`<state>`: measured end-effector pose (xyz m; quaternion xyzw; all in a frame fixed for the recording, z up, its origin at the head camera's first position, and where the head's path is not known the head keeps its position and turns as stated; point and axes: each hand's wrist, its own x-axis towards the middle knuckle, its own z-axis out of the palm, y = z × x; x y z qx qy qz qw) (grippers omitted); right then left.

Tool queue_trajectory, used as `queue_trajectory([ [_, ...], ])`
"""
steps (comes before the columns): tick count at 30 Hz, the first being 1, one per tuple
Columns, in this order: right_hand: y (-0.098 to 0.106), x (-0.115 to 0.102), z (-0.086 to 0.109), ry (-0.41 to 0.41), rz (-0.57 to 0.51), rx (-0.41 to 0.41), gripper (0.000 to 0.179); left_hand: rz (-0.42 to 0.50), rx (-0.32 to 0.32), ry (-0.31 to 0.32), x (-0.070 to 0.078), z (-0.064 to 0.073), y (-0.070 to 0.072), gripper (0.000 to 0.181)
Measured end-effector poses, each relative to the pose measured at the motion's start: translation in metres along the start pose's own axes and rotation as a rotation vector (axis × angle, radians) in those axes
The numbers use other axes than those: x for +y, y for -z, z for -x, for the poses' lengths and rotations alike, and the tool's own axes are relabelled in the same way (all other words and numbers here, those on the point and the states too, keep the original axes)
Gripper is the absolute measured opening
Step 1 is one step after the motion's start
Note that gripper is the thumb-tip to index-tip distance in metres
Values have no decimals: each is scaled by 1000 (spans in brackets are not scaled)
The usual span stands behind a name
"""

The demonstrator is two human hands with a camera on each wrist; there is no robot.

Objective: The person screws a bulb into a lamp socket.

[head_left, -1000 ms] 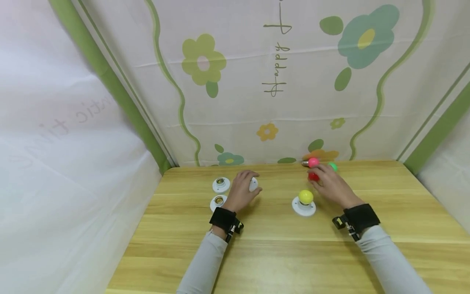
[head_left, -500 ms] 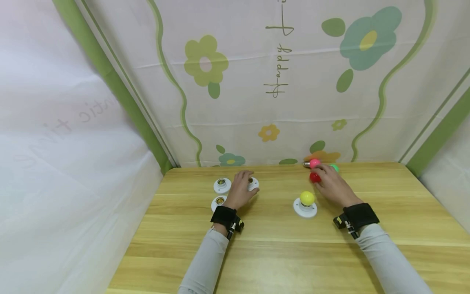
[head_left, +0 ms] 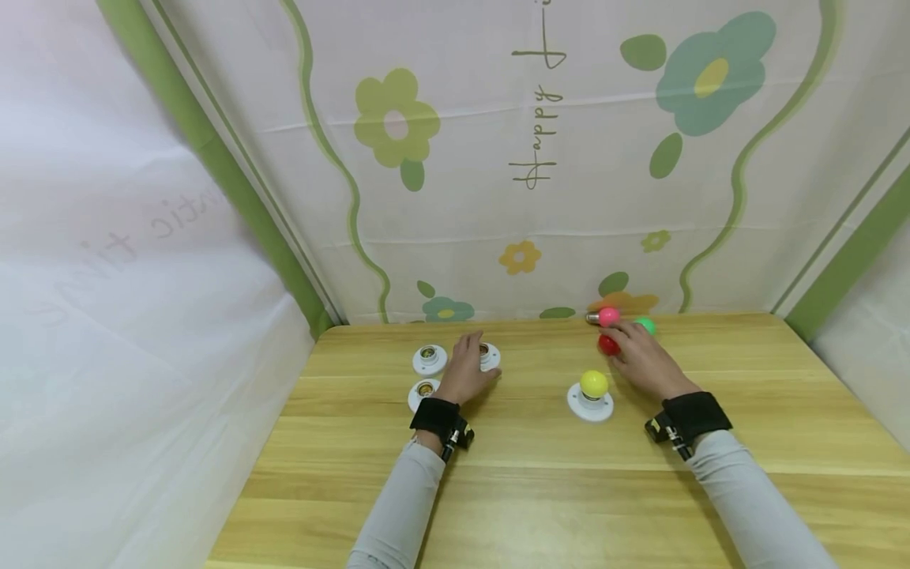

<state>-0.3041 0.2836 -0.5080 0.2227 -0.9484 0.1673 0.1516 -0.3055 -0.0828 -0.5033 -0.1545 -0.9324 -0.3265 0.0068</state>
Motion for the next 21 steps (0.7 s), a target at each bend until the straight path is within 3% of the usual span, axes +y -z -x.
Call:
queue_trajectory([
  [7,-4,1,0,29,-9,52,45,-64,12,6,0,0,0,68],
  [12,-2,0,1,13,-21,39,48,-79,17,9,-2,-2,-1,62],
  [21,0,0,0,-16,-28,-12,52,-100,-11,42,-3,-2,-1,71],
])
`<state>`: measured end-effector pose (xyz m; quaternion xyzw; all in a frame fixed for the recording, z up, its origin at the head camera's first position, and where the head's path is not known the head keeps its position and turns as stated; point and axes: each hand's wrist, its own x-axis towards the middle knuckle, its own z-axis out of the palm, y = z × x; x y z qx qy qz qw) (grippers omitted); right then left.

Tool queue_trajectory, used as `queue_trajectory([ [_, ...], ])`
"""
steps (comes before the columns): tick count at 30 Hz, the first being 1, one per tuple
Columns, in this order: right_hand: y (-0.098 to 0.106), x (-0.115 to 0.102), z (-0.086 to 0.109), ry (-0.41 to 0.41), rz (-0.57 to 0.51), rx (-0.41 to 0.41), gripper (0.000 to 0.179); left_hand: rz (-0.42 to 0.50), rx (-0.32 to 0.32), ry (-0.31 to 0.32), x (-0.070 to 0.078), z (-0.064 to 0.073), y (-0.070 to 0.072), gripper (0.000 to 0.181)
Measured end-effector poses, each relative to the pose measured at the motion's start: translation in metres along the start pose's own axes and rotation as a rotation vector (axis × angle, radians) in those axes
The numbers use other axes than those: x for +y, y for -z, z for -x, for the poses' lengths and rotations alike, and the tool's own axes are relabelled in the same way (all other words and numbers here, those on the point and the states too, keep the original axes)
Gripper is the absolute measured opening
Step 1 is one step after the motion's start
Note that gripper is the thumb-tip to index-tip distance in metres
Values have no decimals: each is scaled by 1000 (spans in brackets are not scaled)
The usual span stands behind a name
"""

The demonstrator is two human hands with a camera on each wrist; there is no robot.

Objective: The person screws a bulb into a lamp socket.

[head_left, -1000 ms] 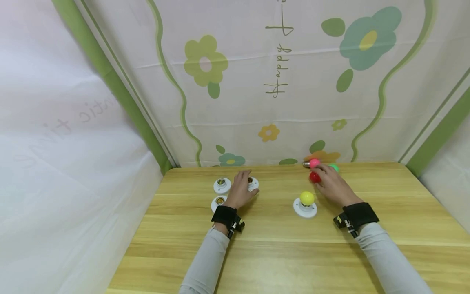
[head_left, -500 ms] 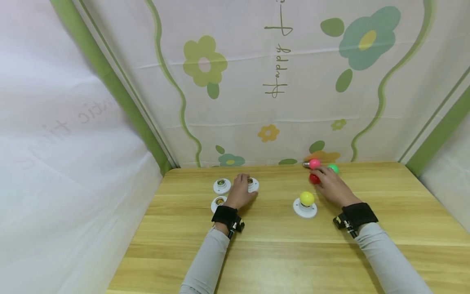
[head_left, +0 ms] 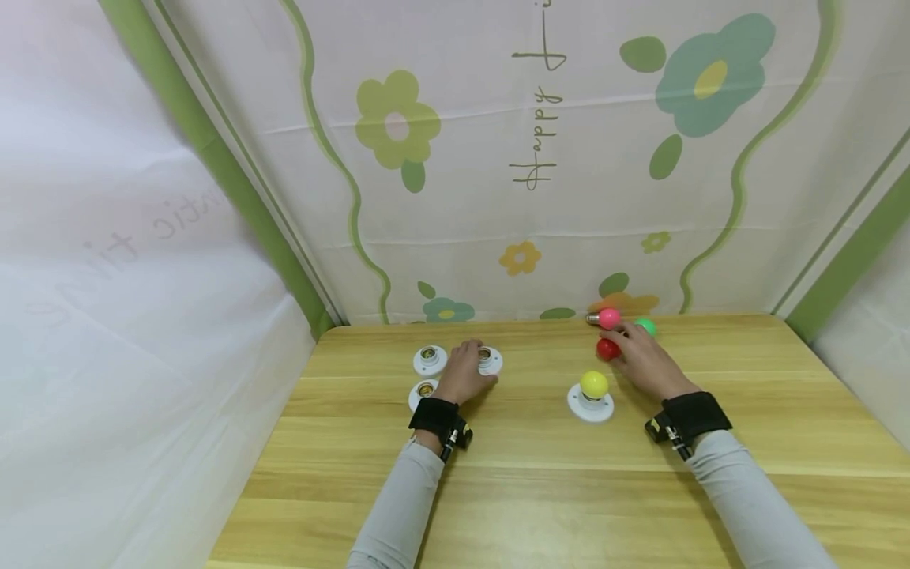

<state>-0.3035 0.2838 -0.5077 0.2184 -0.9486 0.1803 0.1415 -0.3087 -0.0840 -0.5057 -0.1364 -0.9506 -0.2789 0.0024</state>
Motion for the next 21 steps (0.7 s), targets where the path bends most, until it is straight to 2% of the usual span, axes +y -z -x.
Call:
queue_trajectory([
  [7,0,1,-2,10,3,-3,51,-7,-10,16,0,1,1,67],
  [15,2,-2,-2,-17,4,-26,50,-20,-7,20,2,0,3,66],
  [21,1,-3,-2,27,11,10,52,-30,-23,28,5,1,5,66],
])
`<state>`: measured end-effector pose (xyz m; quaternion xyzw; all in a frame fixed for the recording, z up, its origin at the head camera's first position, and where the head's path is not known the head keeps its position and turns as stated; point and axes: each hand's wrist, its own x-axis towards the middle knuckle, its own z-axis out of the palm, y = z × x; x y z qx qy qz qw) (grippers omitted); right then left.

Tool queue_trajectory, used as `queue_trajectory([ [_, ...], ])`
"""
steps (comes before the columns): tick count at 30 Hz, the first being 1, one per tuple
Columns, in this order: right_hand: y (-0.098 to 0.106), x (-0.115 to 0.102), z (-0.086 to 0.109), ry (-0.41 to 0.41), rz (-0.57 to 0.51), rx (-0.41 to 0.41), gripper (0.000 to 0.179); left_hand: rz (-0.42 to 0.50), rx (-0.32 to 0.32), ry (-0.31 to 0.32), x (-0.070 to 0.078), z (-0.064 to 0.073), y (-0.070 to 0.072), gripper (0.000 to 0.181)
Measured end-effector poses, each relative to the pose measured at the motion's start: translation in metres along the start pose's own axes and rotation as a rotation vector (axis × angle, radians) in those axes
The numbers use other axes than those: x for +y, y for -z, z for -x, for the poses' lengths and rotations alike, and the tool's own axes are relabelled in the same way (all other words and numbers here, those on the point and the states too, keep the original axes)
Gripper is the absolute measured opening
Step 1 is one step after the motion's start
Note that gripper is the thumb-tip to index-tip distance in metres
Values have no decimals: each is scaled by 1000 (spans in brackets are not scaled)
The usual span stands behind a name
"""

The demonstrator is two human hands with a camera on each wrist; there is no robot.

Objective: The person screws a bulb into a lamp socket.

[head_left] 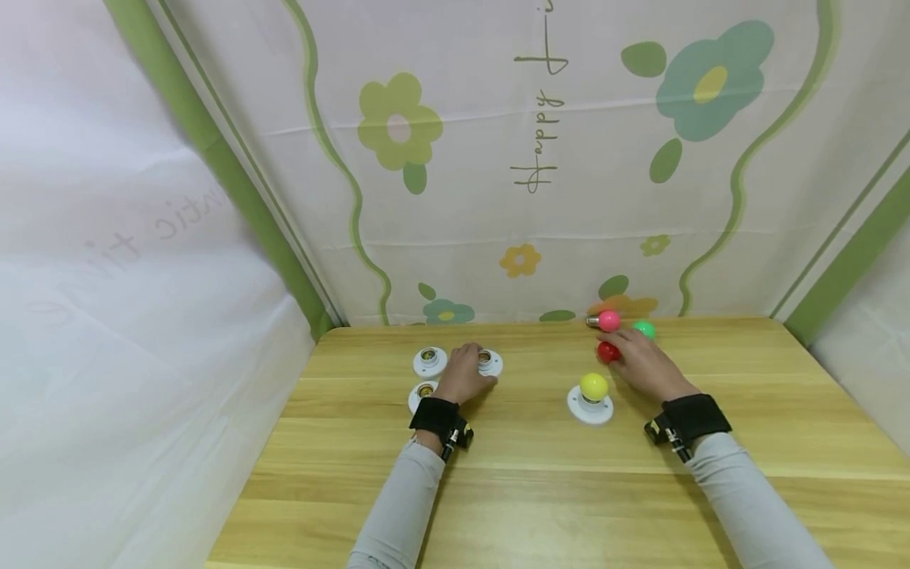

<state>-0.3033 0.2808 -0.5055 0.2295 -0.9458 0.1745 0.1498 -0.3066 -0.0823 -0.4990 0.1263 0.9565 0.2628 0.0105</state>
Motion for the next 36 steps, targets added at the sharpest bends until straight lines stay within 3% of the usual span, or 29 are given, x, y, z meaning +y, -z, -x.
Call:
queue_trajectory([
  [6,1,-1,0,0,0,-8,48,-6,1,-1,3,2,1,67],
  [21,8,-13,2,-115,-86,-84,50,10,12,-67,8,5,-6,65],
  [29,9,-17,2,-55,-97,-43,52,75,-10,-65,14,3,-13,68],
  [36,15,-27,1,-71,-130,-43,51,88,-23,-67,18,2,-21,67],
])
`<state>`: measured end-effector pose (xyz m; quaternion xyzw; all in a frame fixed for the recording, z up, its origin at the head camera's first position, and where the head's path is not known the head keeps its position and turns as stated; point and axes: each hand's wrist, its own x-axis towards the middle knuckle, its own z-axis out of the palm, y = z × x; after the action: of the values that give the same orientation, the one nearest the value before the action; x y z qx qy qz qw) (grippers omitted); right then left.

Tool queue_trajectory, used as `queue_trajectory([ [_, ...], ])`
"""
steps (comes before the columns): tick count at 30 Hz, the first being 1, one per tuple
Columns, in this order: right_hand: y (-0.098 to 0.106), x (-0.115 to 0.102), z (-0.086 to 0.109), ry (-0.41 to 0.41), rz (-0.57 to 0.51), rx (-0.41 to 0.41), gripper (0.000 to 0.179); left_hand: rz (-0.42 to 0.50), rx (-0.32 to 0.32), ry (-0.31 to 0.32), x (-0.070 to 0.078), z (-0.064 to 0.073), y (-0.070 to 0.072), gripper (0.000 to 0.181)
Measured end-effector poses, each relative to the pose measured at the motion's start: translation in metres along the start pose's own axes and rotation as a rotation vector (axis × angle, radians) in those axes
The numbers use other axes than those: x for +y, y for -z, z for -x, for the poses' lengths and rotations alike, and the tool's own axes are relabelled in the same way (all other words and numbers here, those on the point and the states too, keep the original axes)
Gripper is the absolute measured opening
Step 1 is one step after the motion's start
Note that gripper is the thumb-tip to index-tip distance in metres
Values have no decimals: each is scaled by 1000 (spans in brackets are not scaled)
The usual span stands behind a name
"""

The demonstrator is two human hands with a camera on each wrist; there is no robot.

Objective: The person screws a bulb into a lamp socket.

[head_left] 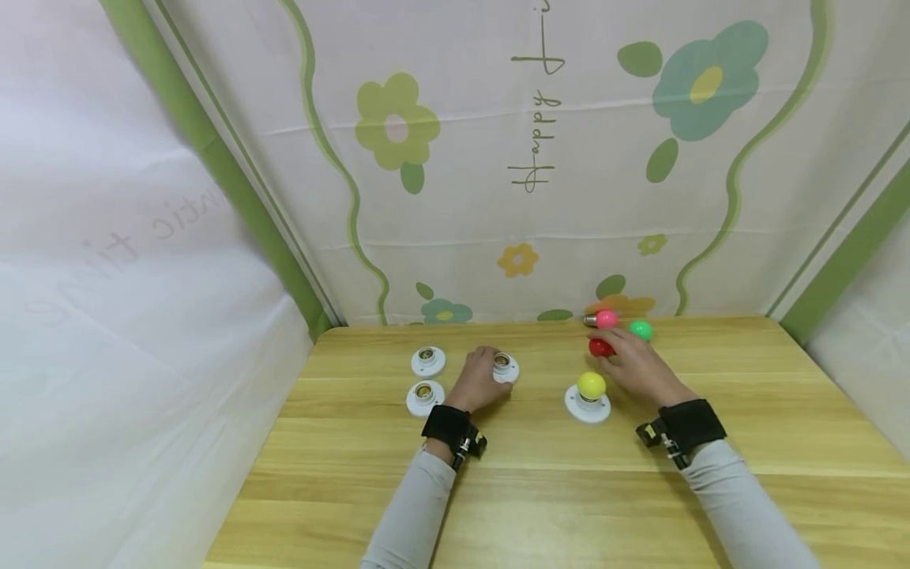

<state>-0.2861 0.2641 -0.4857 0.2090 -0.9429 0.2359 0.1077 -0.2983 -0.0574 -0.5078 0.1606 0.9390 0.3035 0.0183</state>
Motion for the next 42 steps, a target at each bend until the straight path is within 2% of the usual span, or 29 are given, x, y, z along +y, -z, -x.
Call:
queue_trajectory([
  [8,3,-10,-5,57,21,17,50,46,-15,-26,9,1,-4,67],
  [15,6,-14,-7,54,14,20,49,45,-47,-53,11,2,-8,68],
  [22,7,-21,-12,67,-4,33,53,93,-67,-83,14,1,-12,69],
  [35,15,-36,-11,61,-19,33,53,135,-94,-109,21,7,-10,70],
  [42,23,-53,-7,113,-22,72,50,135,-104,-151,24,11,-9,68],
])
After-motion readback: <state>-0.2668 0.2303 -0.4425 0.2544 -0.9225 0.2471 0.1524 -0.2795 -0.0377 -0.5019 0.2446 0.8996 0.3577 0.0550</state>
